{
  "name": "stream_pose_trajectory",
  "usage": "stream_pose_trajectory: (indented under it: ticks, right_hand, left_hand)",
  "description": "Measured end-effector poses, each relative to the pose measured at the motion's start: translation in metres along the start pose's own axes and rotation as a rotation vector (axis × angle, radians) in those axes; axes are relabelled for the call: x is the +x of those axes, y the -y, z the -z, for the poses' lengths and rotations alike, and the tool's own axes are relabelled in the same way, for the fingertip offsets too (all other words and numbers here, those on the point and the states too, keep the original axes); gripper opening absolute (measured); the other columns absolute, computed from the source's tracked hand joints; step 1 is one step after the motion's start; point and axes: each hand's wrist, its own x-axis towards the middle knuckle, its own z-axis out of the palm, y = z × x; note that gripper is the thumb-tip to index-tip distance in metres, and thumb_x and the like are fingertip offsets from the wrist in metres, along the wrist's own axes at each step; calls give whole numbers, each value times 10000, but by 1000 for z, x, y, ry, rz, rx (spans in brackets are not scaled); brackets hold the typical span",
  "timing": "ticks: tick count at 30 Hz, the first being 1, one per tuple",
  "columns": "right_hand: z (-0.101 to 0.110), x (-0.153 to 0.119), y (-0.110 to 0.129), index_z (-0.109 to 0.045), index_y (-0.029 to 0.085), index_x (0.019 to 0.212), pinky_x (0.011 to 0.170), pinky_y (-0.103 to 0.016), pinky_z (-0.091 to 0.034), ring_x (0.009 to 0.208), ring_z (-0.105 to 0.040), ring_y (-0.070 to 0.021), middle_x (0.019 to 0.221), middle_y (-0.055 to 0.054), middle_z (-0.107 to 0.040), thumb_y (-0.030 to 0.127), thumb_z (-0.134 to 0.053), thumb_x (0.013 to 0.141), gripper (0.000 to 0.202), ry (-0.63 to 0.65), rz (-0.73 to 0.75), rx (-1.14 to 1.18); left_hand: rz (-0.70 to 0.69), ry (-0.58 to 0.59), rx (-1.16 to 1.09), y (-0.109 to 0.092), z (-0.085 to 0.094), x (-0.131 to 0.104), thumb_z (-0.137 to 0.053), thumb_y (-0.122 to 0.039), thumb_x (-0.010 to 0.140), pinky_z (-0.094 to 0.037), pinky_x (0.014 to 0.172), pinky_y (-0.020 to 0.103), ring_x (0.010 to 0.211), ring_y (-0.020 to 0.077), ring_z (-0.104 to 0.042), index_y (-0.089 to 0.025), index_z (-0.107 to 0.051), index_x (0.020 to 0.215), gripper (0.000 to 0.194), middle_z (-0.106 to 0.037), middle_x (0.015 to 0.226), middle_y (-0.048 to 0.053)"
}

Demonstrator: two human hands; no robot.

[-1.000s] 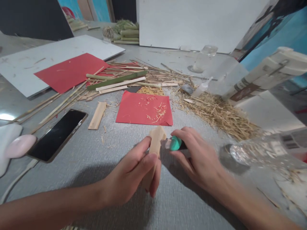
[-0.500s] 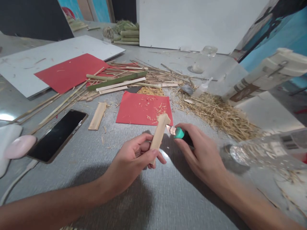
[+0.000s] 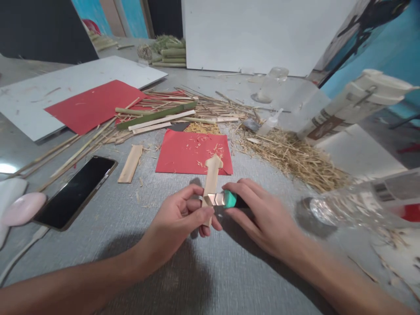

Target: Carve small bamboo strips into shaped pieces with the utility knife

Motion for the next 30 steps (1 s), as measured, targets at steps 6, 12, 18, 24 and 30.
stream_pose_trajectory:
  ticks: [6,12,18,24,30]
  right_hand:
    - [1,-1,-1,-582,200,1236,752,-321,-488,875,-623,-207,991,-54,-649,329,-527,1119,184,-6,-14,28]
    - [2,-1,-2,-598,202,1206,746,-319,-486,866,-627,-204,991,-55,-657,323,-544,1107,165,-46,-46,12]
    - [5,0,0,-623,194,1193,684,-298,-480,798,-628,-191,919,-43,-655,332,-547,1103,181,-47,11,-10]
    - [13,-1,-5,-636,191,1290,728,-328,-507,828,-663,-204,961,-61,-707,323,-543,1111,241,-157,-1,-92]
    - [13,-2,-3,-657,151,1317,691,-321,-495,772,-635,-192,894,-42,-676,337,-578,1099,298,-161,50,-101]
  left_hand:
    - [-41,6,-101,5,2,0,-741,-419,1004,-470,633,241,650,107,-641,-200,-596,1077,273,-813,829,37]
    - [-14,-12,-168,1,0,1,-789,-401,966,-445,604,221,624,88,-597,-172,-678,1089,283,-782,798,26]
    - [19,77,-258,0,2,2,-869,-346,897,-437,591,213,614,90,-625,-178,-666,1054,307,-778,763,19]
    - [53,165,-287,3,3,-2,-847,-375,929,-438,571,195,594,83,-634,-168,-682,1038,286,-780,733,22]
    - [34,139,-373,3,0,-2,-807,-367,969,-407,546,170,563,64,-566,-183,-660,1039,246,-740,678,-11]
